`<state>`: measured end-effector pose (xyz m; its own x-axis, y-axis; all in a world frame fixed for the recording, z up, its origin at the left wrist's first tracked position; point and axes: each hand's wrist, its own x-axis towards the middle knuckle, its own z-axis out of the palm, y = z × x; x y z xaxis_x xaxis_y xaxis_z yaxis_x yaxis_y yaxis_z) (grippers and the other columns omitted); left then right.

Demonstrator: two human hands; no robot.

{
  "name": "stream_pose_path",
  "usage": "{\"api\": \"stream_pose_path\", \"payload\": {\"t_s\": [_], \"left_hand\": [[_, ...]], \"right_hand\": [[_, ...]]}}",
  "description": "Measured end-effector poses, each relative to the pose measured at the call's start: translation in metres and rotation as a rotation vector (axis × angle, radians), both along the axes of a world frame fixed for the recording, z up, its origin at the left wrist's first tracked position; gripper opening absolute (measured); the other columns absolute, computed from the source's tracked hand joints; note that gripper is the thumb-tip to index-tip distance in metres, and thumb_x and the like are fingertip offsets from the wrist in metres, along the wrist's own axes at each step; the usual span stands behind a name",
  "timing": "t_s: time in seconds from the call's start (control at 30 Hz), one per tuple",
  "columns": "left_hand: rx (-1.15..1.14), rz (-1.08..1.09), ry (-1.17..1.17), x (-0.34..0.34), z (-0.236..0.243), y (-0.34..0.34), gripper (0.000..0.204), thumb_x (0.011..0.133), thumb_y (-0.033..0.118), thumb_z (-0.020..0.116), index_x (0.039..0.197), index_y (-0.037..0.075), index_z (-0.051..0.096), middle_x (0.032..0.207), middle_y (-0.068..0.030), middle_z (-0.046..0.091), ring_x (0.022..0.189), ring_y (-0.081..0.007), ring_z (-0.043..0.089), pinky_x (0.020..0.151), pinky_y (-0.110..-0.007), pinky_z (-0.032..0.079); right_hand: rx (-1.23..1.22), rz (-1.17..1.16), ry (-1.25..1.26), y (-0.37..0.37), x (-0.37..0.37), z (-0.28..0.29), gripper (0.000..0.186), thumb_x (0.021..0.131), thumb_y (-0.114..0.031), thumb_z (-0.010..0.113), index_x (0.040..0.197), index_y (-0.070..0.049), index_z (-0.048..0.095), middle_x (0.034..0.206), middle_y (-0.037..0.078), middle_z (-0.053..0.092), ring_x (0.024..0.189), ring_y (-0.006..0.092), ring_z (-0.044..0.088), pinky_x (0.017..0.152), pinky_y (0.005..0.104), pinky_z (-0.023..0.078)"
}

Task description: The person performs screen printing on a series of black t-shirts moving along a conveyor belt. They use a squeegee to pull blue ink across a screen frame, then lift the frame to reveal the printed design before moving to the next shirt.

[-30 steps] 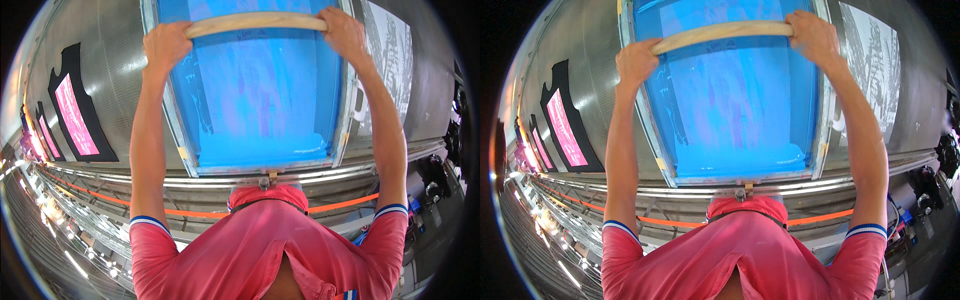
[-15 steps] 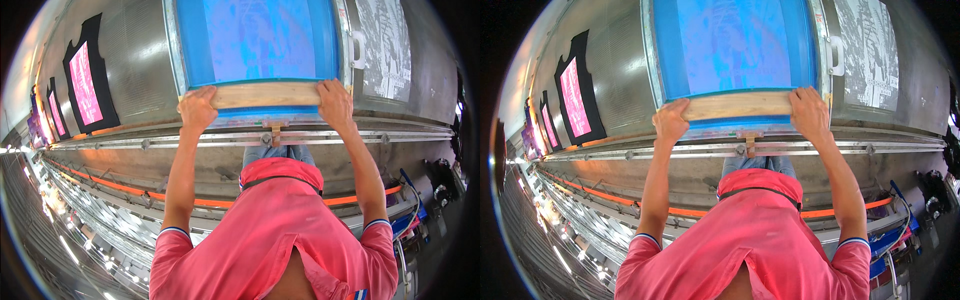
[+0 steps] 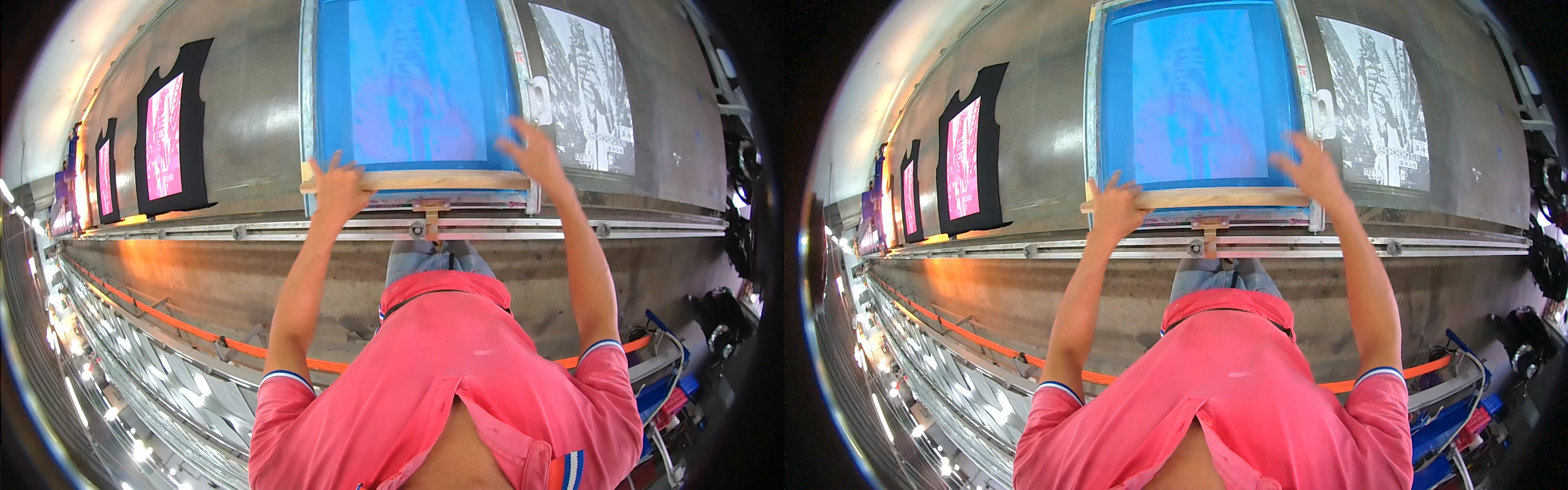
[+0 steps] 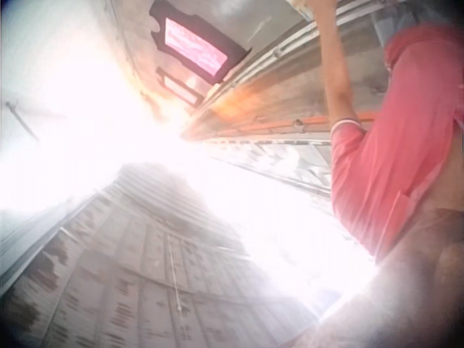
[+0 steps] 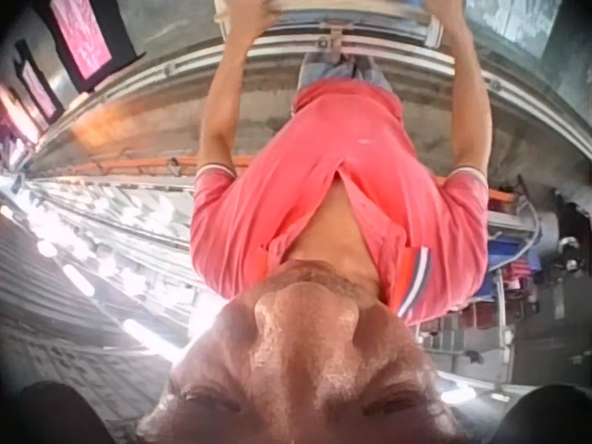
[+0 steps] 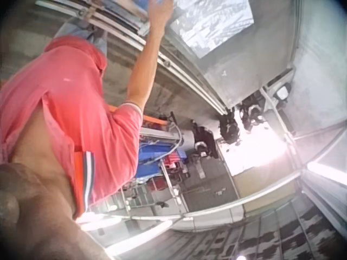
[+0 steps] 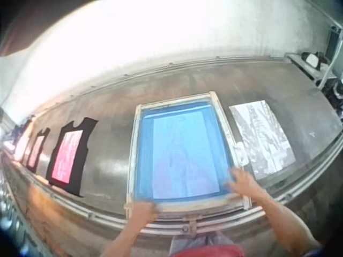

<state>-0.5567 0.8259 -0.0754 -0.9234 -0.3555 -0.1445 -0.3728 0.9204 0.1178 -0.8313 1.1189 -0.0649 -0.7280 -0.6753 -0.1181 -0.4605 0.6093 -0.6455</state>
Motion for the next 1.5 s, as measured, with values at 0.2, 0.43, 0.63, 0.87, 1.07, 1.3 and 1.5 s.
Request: {"api": "stream_pose_path", "payload": {"t_s": [0.2, 0.43, 0.63, 0.87, 1.07, 1.3, 1.5], "left_hand": [[0.042, -0.037, 0.141, -0.021, -0.018, 0.058, 0.047, 0.071, -0.003, 0.067, 0.115, 0.010, 0.072, 0.121, -0.0056, 0.072, 0.134, -0.0320, 0.053, 0.112, -0.076, 0.020], [0.160, 0.010, 0.090, -0.019, -0.024, 0.062, 0.038, 0.071, -0.003, 0.066, 0.107, 0.009, 0.073, 0.118, -0.0077, 0.073, 0.127, -0.0316, 0.059, 0.114, -0.073, 0.019], [0.201, 0.014, 0.117, -0.016, -0.019, 0.059, 0.039, 0.071, -0.001, 0.065, 0.108, 0.008, 0.072, 0.118, -0.0076, 0.073, 0.125, -0.0301, 0.060, 0.115, -0.071, 0.021], [0.240, -0.012, 0.151, -0.003, -0.008, 0.054, 0.043, 0.073, -0.001, 0.065, 0.115, 0.007, 0.071, 0.121, -0.0089, 0.072, 0.125, -0.0282, 0.061, 0.114, -0.068, 0.024], [0.290, -0.028, 0.207, 0.032, 0.007, 0.011, 0.043, 0.073, 0.000, 0.064, 0.115, 0.007, 0.071, 0.120, -0.0091, 0.072, 0.125, -0.0288, 0.061, 0.114, -0.069, 0.023], [0.308, -0.047, 0.212, 0.134, 0.016, -0.133, 0.042, 0.072, 0.000, 0.064, 0.112, 0.011, 0.073, 0.117, -0.0106, 0.072, 0.126, -0.0303, 0.060, 0.116, -0.068, 0.022], [0.293, 0.072, 0.123, 0.225, 0.022, -0.270, 0.040, 0.072, 0.005, 0.065, 0.110, 0.014, 0.075, 0.112, -0.0136, 0.073, 0.123, -0.0294, 0.062, 0.118, -0.063, 0.024]], "right_hand": [[0.070, -0.377, 0.122, 0.004, -0.123, -0.078, 0.068, 0.086, -0.050, 0.071, 0.139, -0.010, 0.059, 0.127, 0.026, 0.065, 0.119, 0.0422, 0.062, 0.102, 0.0475, 0.047], [-0.036, -0.598, -0.384, -0.025, -0.146, -0.076, 0.053, 0.085, -0.043, 0.072, 0.124, -0.007, 0.069, 0.113, 0.024, 0.071, 0.105, 0.0386, 0.068, 0.093, 0.0446, 0.049], [-0.089, -0.698, -0.101, -0.025, -0.160, -0.092, 0.048, 0.085, -0.042, 0.071, 0.104, 0.003, 0.075, 0.089, 0.023, 0.073, 0.089, 0.0340, 0.069, 0.085, 0.0443, 0.050], [-0.179, -0.751, -0.052, -0.029, -0.144, -0.045, 0.038, 0.093, -0.033, 0.066, 0.086, 0.005, 0.071, 0.065, 0.008, 0.058, 0.064, 0.0189, 0.049, 0.063, 0.0404, 0.042], [-0.256, -0.763, 0.046, -0.066, -0.100, 0.017, 0.033, 0.093, -0.029, 0.067, 0.083, 0.002, 0.072, 0.060, 0.003, 0.053, 0.057, 0.0126, 0.046, 0.055, 0.0351, 0.037], [-0.275, -0.726, 0.157, -0.186, 0.006, 0.052, 0.034, 0.092, -0.031, 0.067, 0.089, 0.002, 0.074, 0.064, 0.006, 0.058, 0.059, 0.0151, 0.051, 0.057, 0.0366, 0.040], [-0.267, -0.705, 0.108, -0.336, 0.086, 0.043, 0.035, 0.093, -0.032, 0.066, 0.095, 0.002, 0.076, 0.067, 0.007, 0.063, 0.061, 0.0151, 0.055, 0.060, 0.0368, 0.044]]}}
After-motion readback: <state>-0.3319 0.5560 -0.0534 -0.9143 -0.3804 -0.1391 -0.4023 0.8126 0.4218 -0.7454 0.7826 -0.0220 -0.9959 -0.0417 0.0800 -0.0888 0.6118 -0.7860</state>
